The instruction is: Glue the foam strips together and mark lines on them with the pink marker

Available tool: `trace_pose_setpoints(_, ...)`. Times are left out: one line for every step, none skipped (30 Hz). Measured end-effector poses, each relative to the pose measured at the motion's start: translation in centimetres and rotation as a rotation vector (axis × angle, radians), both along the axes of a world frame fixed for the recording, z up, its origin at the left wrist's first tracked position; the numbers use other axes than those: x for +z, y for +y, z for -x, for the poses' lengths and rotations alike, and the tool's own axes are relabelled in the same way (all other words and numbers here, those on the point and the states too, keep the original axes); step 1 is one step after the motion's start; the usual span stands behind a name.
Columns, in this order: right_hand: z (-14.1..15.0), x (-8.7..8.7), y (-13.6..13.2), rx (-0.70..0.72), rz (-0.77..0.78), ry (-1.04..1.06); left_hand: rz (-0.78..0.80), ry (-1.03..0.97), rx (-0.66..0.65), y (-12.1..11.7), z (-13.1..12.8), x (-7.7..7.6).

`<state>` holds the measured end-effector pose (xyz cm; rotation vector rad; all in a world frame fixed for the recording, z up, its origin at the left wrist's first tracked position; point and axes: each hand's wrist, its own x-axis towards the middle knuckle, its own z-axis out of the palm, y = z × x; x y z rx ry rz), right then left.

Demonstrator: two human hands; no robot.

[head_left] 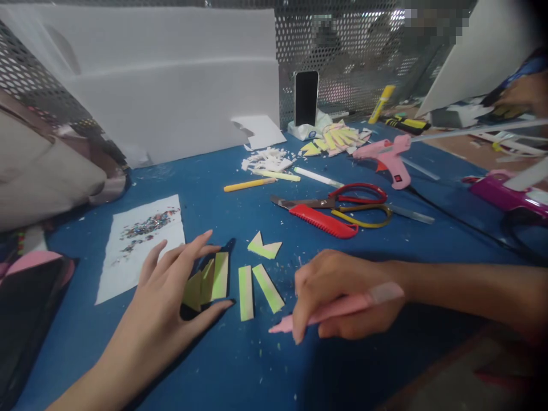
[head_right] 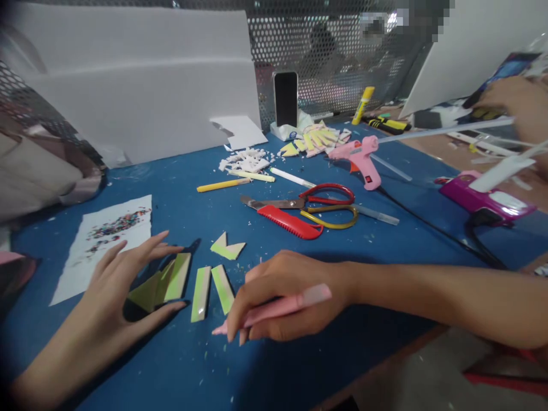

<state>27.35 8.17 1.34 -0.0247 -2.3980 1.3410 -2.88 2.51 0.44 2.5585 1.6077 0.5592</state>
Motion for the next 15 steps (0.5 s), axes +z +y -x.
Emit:
trace_pose_setpoints(0.1,0.0,-0.2,0.000,-0.049,-0.013,0.004,-0.012,0.008,0.0,-0.1,0.0)
trace_pose_setpoints(0.1,-0.1,-0.3,-0.005,-0.091,-0.024,0.010,-0.024,0.013,0.0,-0.1,0.1)
trace_pose_setpoints(0.1,-0.1,-0.3,-0.008,-0.122,-0.038,0.012,-0.037,0.018,0.0,-0.1,0.2)
trace_pose_setpoints(0.1,-0.2,-0.2,-0.011,-0.142,-0.047,0.010,-0.052,0.022,0.0,-0.2,0.2)
trace_pose_setpoints(0.1,-0.2,-0.1,-0.018,-0.149,-0.042,0.001,-0.064,0.024,-0.1,-0.2,0.4)
trace_pose_setpoints(0.1,-0.2,0.0,-0.024,-0.139,-0.019,-0.015,-0.077,0.020,-0.2,-0.3,0.5)
trace_pose_setpoints(0.1,-0.1,0.1,-0.030,-0.112,0.017,-0.036,-0.091,0.013,-0.4,-0.5,0.6)
trace_pose_setpoints(0.1,0.0,0.1,-0.038,-0.067,0.049,-0.057,-0.109,0.003,-0.7,-0.8,0.7)
trace_pose_setpoints(0.0,0.1,0.1,-0.054,-0.002,0.072,-0.072,-0.129,-0.013,-1.1,-1.1,0.9)
trace_pose_setpoints(0.0,0.2,0.0,-0.070,0.073,0.088,-0.075,-0.152,-0.027,-1.6,-1.5,0.9)
trace_pose_setpoints(0.0,0.3,-0.1,-0.096,0.142,0.090,-0.062,-0.177,-0.045,-2.1,-1.9,1.0)
trace_pose_setpoints(0.0,0.4,-0.4,-0.135,0.192,0.077,-0.039,-0.194,-0.063,-2.7,-2.4,1.0)
trace_pose_setpoints(0.0,0.4,-0.7,-0.174,0.218,0.065,-0.004,-0.201,-0.081,-3.2,-2.8,0.9)
trace_pose_setpoints(0.0,0.3,-1.0,-0.201,0.213,0.064,0.028,-0.198,-0.089,-3.8,-3.2,0.8)
trace_pose_setpoints(0.1,0.1,-1.3,-0.212,0.177,0.077,0.054,-0.187,-0.087,-4.3,-3.6,0.7)
